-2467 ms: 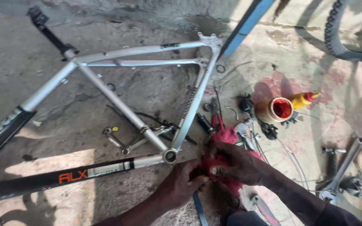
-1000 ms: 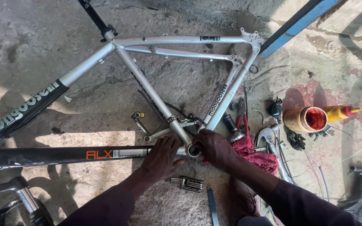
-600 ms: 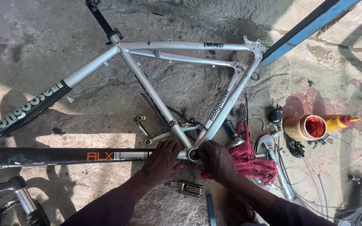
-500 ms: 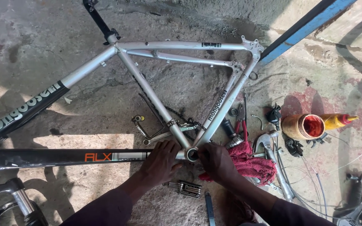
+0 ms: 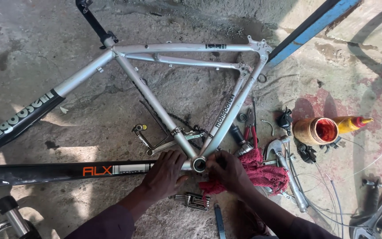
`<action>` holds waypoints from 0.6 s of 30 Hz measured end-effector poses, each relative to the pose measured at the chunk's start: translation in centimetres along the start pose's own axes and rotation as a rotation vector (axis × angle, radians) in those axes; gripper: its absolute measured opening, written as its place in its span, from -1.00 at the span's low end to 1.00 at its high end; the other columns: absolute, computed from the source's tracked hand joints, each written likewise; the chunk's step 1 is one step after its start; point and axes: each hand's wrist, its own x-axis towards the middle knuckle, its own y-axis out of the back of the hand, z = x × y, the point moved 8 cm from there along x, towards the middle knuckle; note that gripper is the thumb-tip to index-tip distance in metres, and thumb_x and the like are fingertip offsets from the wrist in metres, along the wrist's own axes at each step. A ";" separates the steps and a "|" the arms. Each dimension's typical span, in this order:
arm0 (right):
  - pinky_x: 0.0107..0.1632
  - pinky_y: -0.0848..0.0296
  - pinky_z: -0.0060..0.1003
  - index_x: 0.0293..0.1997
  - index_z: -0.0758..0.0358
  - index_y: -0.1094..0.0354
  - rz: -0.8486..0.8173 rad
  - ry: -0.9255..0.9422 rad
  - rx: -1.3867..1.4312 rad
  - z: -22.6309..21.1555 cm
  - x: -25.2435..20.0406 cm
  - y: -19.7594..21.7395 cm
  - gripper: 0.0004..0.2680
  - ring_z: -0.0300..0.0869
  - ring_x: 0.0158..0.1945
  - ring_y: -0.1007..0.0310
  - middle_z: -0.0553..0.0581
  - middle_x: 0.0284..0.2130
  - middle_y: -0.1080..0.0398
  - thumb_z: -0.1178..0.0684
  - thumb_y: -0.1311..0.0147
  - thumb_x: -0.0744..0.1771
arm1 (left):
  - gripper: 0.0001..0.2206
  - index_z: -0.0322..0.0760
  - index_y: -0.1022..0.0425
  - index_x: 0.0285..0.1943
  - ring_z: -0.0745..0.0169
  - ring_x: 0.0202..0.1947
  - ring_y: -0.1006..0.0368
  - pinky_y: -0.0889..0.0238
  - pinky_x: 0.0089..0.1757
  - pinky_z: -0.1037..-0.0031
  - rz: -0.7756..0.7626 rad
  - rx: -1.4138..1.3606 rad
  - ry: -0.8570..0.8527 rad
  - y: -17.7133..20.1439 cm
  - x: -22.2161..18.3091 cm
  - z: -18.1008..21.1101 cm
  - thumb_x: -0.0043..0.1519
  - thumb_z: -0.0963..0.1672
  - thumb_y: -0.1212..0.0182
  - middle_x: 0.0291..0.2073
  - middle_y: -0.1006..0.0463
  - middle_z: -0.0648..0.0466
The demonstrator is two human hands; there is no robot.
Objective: Cleaning the head tube and bottom bracket shell of a bicycle frame using a rag to remove grease and dirt.
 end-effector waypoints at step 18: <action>-0.57 -0.36 -0.35 -0.31 0.31 -0.43 0.096 0.270 -0.118 -1.9 -0.6 -1.1 -0.94 -0.22 -0.57 -0.39 0.14 -0.44 -0.49 0.16 -0.09 0.31 | -0.42 -0.47 -0.31 0.23 -0.01 -0.13 -0.22 -0.15 -0.03 0.13 -0.088 0.094 -0.011 -0.6 0.1 -0.1 0.34 0.14 -0.03 -0.09 -0.35 -0.14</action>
